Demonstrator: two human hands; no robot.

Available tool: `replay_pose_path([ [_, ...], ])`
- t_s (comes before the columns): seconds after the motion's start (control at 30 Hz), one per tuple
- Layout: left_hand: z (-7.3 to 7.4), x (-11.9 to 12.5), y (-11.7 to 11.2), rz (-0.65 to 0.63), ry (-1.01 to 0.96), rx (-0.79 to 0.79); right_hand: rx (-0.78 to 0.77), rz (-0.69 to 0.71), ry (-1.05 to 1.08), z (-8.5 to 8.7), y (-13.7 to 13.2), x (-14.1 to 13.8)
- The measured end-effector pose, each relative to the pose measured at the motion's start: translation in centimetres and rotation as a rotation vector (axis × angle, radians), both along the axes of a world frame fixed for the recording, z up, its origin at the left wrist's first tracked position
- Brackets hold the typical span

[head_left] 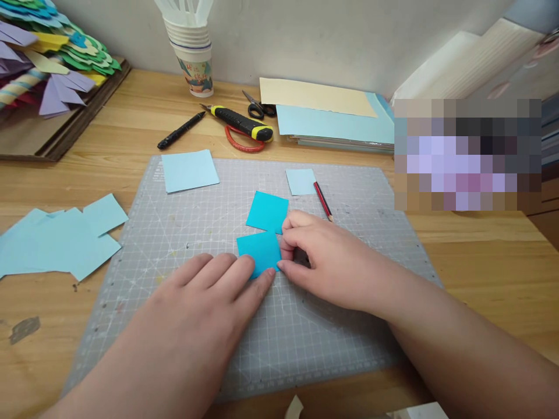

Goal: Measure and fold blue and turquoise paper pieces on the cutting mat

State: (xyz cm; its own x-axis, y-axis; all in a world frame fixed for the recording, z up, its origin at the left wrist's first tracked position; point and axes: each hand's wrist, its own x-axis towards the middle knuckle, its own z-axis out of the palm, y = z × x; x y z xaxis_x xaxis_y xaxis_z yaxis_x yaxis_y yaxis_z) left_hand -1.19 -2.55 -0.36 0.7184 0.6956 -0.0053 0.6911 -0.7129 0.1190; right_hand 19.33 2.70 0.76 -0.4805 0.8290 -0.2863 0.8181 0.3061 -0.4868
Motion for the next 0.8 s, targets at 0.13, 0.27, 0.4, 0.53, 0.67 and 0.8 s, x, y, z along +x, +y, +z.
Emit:
replay_pose_path([
  [0.13, 0.4, -0.4, -0.3, 0.036, 0.025, 0.021, 0.006, 0.003, 0.009, 0.1, 0.0, 0.1],
  [0.27, 0.9, -1.0, -0.6, 0.061, 0.039, 0.073, 0.0, 0.011, 0.013, 0.1, 0.0, 0.0],
  [0.4, 1.2, -1.0, -0.4, 0.074, 0.006, 0.127, 0.009, 0.013, 0.003, 0.0, -0.1, -0.1],
  [0.53, 1.2, -0.5, -0.4, 0.073, -0.026, 0.048, 0.013, 0.015, 0.009, -0.2, 0.0, 0.0],
  [0.67, 0.7, -0.3, -0.6, 0.051, -0.021, -0.043, 0.022, 0.012, 0.008, 0.1, -0.1, 0.0],
  [0.8, 0.4, -0.4, -0.6, 0.059, -0.019, -0.074, 0.123, -0.076, 0.009, 1.3, -1.8, -0.6],
])
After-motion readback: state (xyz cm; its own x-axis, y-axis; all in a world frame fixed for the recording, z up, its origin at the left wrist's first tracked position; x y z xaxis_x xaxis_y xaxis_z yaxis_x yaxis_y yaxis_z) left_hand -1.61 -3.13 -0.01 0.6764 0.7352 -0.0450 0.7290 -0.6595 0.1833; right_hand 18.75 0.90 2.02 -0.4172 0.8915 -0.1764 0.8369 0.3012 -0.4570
